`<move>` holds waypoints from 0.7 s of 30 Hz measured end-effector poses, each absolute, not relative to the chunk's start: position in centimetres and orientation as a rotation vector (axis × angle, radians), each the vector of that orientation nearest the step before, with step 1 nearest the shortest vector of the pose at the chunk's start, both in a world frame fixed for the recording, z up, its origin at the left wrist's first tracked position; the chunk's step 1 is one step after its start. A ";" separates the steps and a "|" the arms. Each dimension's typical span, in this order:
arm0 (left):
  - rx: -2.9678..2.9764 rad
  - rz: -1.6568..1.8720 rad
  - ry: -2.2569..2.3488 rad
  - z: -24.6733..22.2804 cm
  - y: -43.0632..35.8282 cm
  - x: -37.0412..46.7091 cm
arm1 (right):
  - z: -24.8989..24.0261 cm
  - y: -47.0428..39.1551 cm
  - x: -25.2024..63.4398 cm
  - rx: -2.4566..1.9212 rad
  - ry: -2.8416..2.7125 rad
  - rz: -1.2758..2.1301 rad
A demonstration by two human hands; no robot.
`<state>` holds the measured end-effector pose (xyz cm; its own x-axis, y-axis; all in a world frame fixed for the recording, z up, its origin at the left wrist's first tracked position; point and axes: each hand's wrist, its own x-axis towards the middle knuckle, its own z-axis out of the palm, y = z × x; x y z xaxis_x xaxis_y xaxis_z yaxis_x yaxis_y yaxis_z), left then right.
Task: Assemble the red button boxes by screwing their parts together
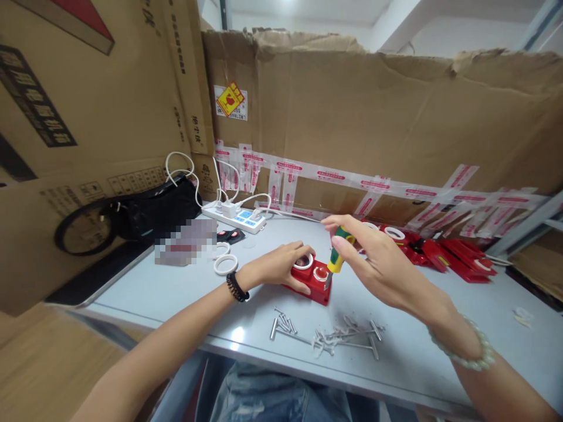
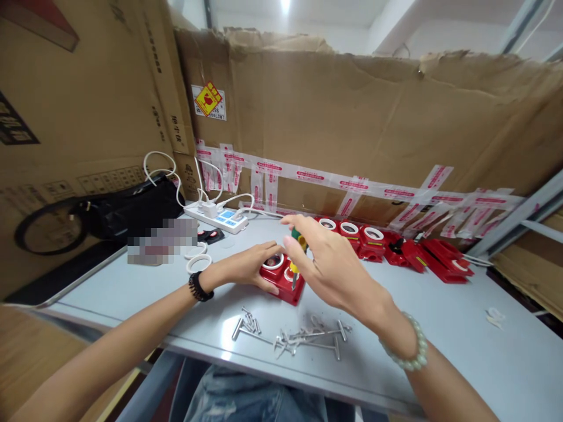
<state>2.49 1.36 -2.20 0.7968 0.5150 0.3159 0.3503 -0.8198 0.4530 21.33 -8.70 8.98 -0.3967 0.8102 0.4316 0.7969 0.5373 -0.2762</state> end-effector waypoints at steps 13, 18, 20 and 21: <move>2.623 0.542 0.711 -1.7 1.0 2.5 | 8.8 -8.1 20.8 -1.642 -1.983 -0.700; 2.639 0.542 0.714 -1.7 1.1 2.5 | 8.7 -8.5 21.2 -1.303 -2.190 -0.211; 2.649 0.537 0.721 -1.7 1.1 2.5 | 8.5 -8.5 21.3 -1.220 -2.183 -0.128; 2.650 0.533 0.725 -1.7 1.0 2.5 | 8.4 -8.4 21.3 -1.243 -2.147 -0.177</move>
<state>2.49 1.05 -1.67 0.7994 0.5403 0.2629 0.4124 -0.8115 0.4139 21.33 -8.38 8.43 -0.3453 0.7306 0.5890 0.8170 0.5429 -0.1944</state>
